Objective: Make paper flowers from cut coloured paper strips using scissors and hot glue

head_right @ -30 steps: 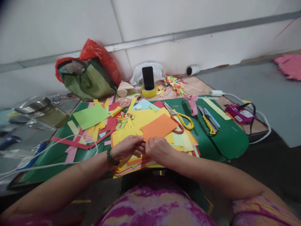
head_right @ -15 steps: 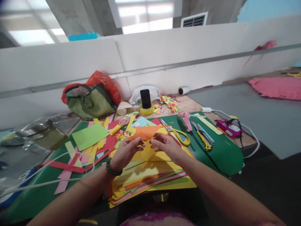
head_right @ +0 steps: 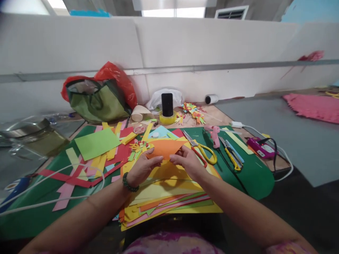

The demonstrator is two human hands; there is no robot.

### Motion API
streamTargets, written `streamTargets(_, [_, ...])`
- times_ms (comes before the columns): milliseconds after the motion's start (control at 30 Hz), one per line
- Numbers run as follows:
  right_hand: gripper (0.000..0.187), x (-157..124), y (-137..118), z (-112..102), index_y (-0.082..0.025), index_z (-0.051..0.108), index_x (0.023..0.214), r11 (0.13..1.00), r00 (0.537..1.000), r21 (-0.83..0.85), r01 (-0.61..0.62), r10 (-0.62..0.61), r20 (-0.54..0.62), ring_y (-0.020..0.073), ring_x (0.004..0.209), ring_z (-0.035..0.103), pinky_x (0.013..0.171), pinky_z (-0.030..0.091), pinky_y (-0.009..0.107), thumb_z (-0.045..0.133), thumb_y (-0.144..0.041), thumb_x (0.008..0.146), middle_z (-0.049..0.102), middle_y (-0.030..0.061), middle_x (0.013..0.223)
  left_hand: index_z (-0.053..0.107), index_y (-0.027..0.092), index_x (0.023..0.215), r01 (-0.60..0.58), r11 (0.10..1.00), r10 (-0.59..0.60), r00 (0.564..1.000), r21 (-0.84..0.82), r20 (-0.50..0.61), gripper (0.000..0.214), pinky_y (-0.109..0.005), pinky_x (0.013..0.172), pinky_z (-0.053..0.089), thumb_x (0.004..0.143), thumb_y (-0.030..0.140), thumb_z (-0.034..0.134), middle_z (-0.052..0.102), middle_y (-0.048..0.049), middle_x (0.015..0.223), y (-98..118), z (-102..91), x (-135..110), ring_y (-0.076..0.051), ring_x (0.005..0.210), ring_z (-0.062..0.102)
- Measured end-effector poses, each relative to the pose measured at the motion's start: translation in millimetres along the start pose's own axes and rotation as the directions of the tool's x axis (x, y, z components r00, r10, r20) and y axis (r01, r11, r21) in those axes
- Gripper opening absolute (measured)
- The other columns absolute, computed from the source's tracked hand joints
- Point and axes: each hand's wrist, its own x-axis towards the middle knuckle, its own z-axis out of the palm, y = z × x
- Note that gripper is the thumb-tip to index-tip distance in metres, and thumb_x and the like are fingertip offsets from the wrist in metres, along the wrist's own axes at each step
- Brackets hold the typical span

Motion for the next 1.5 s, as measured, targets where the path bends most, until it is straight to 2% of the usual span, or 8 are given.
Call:
streamTargets(200, [0.047,0.6,-1.7,7.9,-0.017,0.061,0.095,0.99,0.999,-0.134,0.038,-0.039,-0.003,0.0176,0.07,0.063,0.06,0.047,0.029,0.084,-0.032,0.056,0.072,0.0034,0.082,0.06,0.014,0.073,-0.002,1.0,0.0,0.993,0.01,0.116,0.045,-0.02,0.058,0.049,0.051,0.041,0.088,0.064,0.0009,0.065,3.1,-0.3,-0.3,-0.01,0.061,0.061])
streamTargets(533, [0.044,-1.1,-0.4,2.8,-0.018,0.062,0.103,0.998,0.998,-0.011,-0.054,0.054,0.025,0.0137,0.067,0.064,0.064,0.048,0.026,0.076,-0.029,0.063,0.072,0.0022,0.082,0.062,0.013,0.062,0.079,0.997,-0.08,0.992,0.015,0.094,0.04,-0.02,0.057,0.046,0.054,0.044,0.085,0.06,0.0001,0.062,1.4,-0.9,1.1,-0.009,0.06,0.057])
streamTargets(733, [0.052,3.4,2.7,4.9,-0.017,0.062,0.101,1.0,0.999,-0.015,0.018,-0.019,-0.043,0.0116,0.064,0.057,0.057,0.042,0.024,0.084,-0.029,0.056,0.071,0.0014,0.082,0.053,0.016,0.062,0.019,1.0,-0.021,0.977,0.013,0.213,0.032,-0.021,0.063,0.045,0.051,0.019,0.082,0.058,0.0034,0.068,1.2,0.9,-3.2,-0.009,0.065,0.056])
streamTargets(833, [0.052,5.7,2.9,1.3,-0.018,0.061,0.102,0.999,0.995,-0.012,0.047,-0.048,-0.087,0.0126,0.066,0.058,0.058,0.042,0.025,0.083,-0.029,0.056,0.072,0.0034,0.088,0.058,0.016,0.072,0.087,0.994,-0.072,0.972,-0.058,0.225,0.032,-0.023,0.067,0.048,0.048,0.013,0.079,0.062,0.0019,0.072,4.9,-0.3,-3.8,-0.012,0.07,0.06])
streamTargets(967, [0.053,5.5,3.0,-1.5,-0.019,0.062,0.104,0.998,0.994,-0.031,0.062,-0.065,-0.089,0.0142,0.07,0.059,0.058,0.043,0.025,0.083,-0.029,0.056,0.073,0.0041,0.092,0.064,0.015,0.078,0.128,0.986,-0.116,0.988,-0.111,0.102,0.034,-0.026,0.064,0.051,0.055,0.034,0.081,0.061,0.0003,0.072,7.1,-3.3,-0.1,-0.013,0.068,0.06])
streamTargets(1067, [0.052,4.6,4.3,-0.5,-0.018,0.064,0.102,0.997,0.997,-0.057,0.043,-0.047,-0.06,0.0141,0.07,0.059,0.059,0.044,0.025,0.084,-0.029,0.055,0.072,0.003,0.087,0.063,0.014,0.065,0.083,0.997,-0.081,0.99,-0.008,0.114,0.037,-0.023,0.058,0.049,0.058,0.045,0.082,0.054,0.0019,0.066,5.8,-4.4,2.6,-0.01,0.064,0.053])
streamTargets(1300, [0.053,6.3,10.6,5.4,-0.018,0.065,0.097,0.988,0.988,0.066,-0.142,0.145,-0.05,0.0144,0.065,0.063,0.06,0.049,0.026,0.088,-0.034,0.052,0.073,0.0025,0.08,0.063,0.014,0.061,-0.016,0.986,-0.01,0.987,0.164,0.157,0.039,-0.019,0.055,0.044,0.064,0.05,0.078,0.052,0.0009,0.063,-0.9,-6.8,3.4,-0.009,0.062,0.049])
streamTargets(1500, [0.062,5.3,8.2,9.3,-0.017,0.064,0.103,0.994,0.989,0.037,-0.102,0.105,-0.106,0.0125,0.059,0.063,0.06,0.05,0.025,0.089,-0.028,0.048,0.073,0.0005,0.075,0.064,0.014,0.062,-0.02,0.985,-0.008,0.987,0.173,0.163,0.039,-0.02,0.056,0.044,0.063,0.051,0.077,0.053,0.0003,0.063,-2.1,-6.6,3.2,-0.01,0.064,0.051])
